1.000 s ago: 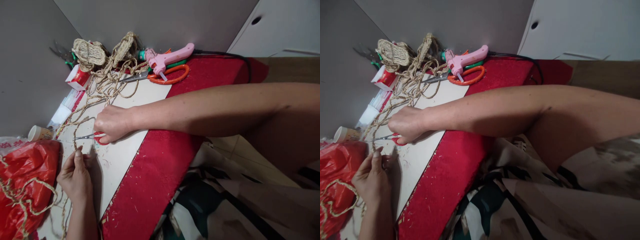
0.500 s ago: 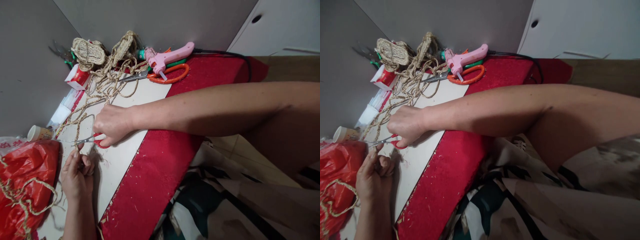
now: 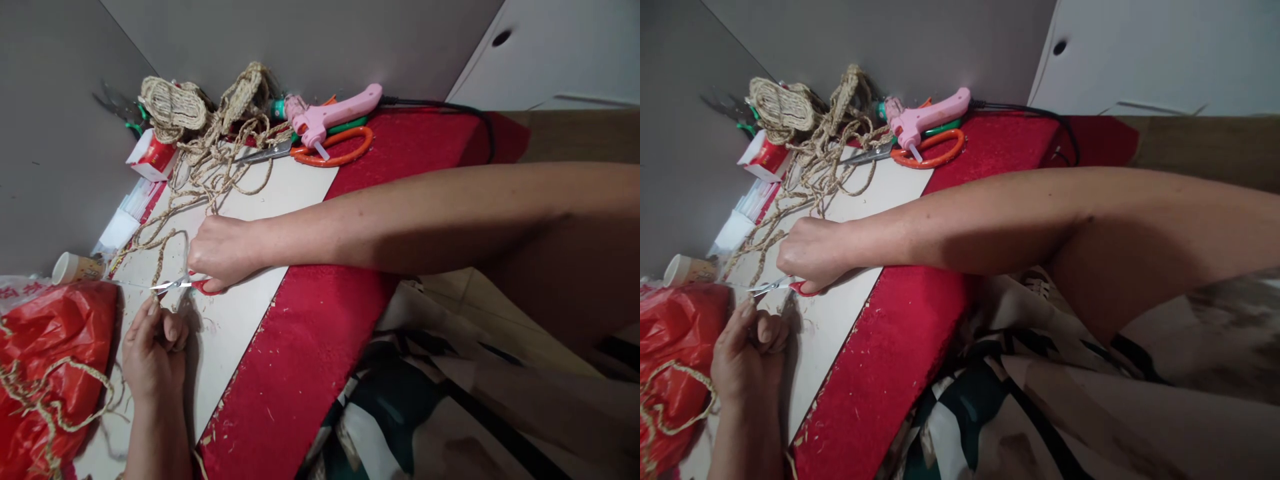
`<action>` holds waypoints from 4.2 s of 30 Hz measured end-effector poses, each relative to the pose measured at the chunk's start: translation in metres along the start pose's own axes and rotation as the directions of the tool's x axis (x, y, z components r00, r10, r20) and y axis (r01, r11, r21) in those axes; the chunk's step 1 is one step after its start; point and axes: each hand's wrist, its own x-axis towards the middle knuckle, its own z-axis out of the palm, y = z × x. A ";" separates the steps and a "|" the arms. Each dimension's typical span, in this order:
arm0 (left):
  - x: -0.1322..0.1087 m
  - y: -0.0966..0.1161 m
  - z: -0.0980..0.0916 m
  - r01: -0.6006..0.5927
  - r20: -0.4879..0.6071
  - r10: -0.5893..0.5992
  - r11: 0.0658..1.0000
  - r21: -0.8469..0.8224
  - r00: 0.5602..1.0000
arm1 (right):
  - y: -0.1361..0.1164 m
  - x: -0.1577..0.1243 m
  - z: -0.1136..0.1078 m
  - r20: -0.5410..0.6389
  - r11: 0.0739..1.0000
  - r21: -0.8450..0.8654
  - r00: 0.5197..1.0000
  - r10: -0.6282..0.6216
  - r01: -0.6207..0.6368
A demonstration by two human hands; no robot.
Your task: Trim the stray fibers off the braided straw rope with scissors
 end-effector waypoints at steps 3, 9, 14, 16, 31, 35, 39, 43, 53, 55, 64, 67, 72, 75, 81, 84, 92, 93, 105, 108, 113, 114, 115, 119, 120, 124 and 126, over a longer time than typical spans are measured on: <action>0.000 0.000 0.001 -0.003 0.010 0.003 1.000 -0.003 1.000 | 0.001 0.001 -0.001 0.019 0.999 0.035 1.000 0.008 -0.009; 0.000 -0.002 0.001 -0.011 -0.003 0.011 1.000 0.005 1.000 | 0.000 0.000 -0.002 0.005 1.000 -0.004 1.000 0.017 -0.017; -0.001 -0.002 0.002 -0.017 -0.015 0.017 1.000 -0.001 1.000 | 0.000 -0.001 -0.001 -0.017 1.000 0.012 1.000 0.017 -0.017; -0.001 -0.002 0.003 -0.014 -0.022 0.014 1.000 -0.004 1.000 | 0.000 -0.001 -0.002 -0.021 0.999 0.046 1.000 0.012 -0.011; 0.001 -0.005 0.000 -0.005 -0.026 0.006 1.000 0.017 1.000 | 0.000 0.001 -0.007 0.029 0.990 0.138 0.999 0.023 -0.027; 0.001 -0.004 0.000 -0.010 -0.021 0.010 1.000 -0.010 1.000 | -0.001 -0.003 -0.008 0.007 0.990 0.142 1.000 0.024 -0.025; -0.001 -0.003 0.003 -0.019 -0.012 0.019 1.000 0.000 1.000 | -0.003 -0.005 -0.009 -0.014 0.987 0.155 0.999 0.046 -0.043; -0.001 -0.003 0.005 -0.014 -0.021 0.014 1.000 0.010 1.000 | -0.005 -0.004 -0.011 -0.014 0.982 0.180 0.998 0.056 -0.052; -0.001 -0.004 0.003 -0.008 -0.026 0.009 0.999 0.050 1.000 | -0.002 0.000 -0.007 0.003 0.986 0.161 0.999 0.051 -0.051; -0.002 -0.003 0.005 -0.006 -0.014 0.007 0.999 0.053 1.000 | 0.000 0.001 -0.006 0.004 0.987 0.154 0.999 0.050 -0.050; 0.002 0.003 0.001 0.029 0.024 -0.028 0.999 -0.044 0.999 | 0.005 -0.005 -0.020 -0.004 0.974 0.204 0.995 0.102 -0.099; 0.004 0.002 -0.002 0.011 0.018 -0.009 0.997 -0.076 1.000 | 0.006 -0.005 -0.020 -0.030 0.977 0.207 0.998 0.062 -0.055; 0.004 0.000 -0.003 -0.008 0.003 0.008 1.000 -0.014 1.000 | 0.007 -0.001 -0.008 -0.109 0.993 0.121 0.994 -0.003 0.016; 0.002 -0.002 0.000 -0.034 -0.010 0.035 0.999 0.033 0.999 | 0.005 -0.002 -0.006 -0.094 0.994 0.112 0.996 -0.008 0.018; -0.005 -0.007 0.002 -0.208 -0.061 0.230 0.947 0.246 0.971 | 0.005 -0.002 -0.009 -0.084 0.976 0.219 0.996 0.029 -0.010; -0.007 -0.009 0.001 -0.267 -0.059 0.308 0.893 0.362 0.950 | 0.004 -0.002 -0.008 -0.110 0.963 0.270 0.993 0.037 -0.006; -0.004 -0.012 0.003 -0.272 -0.114 0.351 0.860 0.432 0.929 | 0.000 -0.008 -0.020 0.073 0.987 0.159 0.997 -0.031 0.019; -0.004 -0.012 0.004 -0.276 -0.113 0.351 0.866 0.416 0.930 | 0.001 -0.007 -0.020 0.073 0.986 0.167 0.997 -0.031 0.018; -0.003 -0.014 0.001 -0.304 -0.016 0.319 0.918 0.256 0.948 | 0.014 -0.007 -0.029 0.097 0.891 0.417 0.984 0.150 -0.177; -0.003 -0.013 0.001 -0.300 -0.034 0.324 0.907 0.296 0.946 | 0.014 -0.008 -0.033 0.114 0.930 0.356 0.992 0.058 -0.095; -0.002 -0.014 0.001 -0.294 -0.077 0.332 0.904 0.309 0.940 | 0.013 -0.009 -0.031 0.172 0.962 0.271 0.985 -0.004 -0.044; -0.002 -0.015 0.001 -0.292 -0.078 0.330 0.904 0.312 0.941 | 0.012 -0.009 -0.029 0.183 0.959 0.278 0.983 -0.002 -0.050; -0.002 -0.015 0.002 -0.288 -0.076 0.328 0.903 0.320 0.942 | 0.011 -0.009 -0.028 0.192 0.956 0.288 0.981 0.002 -0.058; -0.004 -0.014 0.003 -0.278 -0.062 0.320 0.891 0.360 0.945 | 0.007 -0.009 -0.025 0.204 0.959 0.277 0.979 -0.001 -0.057; -0.004 -0.014 0.003 -0.279 -0.058 0.320 0.889 0.362 0.946 | 0.006 -0.009 -0.025 0.206 0.964 0.260 0.978 -0.006 -0.049; -0.005 -0.013 0.006 -0.275 -0.061 0.313 0.899 0.341 0.948 | 0.002 -0.010 -0.024 0.223 0.976 0.214 0.975 -0.003 -0.046; -0.006 -0.013 0.007 -0.272 -0.058 0.307 0.905 0.327 0.950 | 0.001 -0.009 -0.023 0.225 0.979 0.199 0.974 -0.003 -0.043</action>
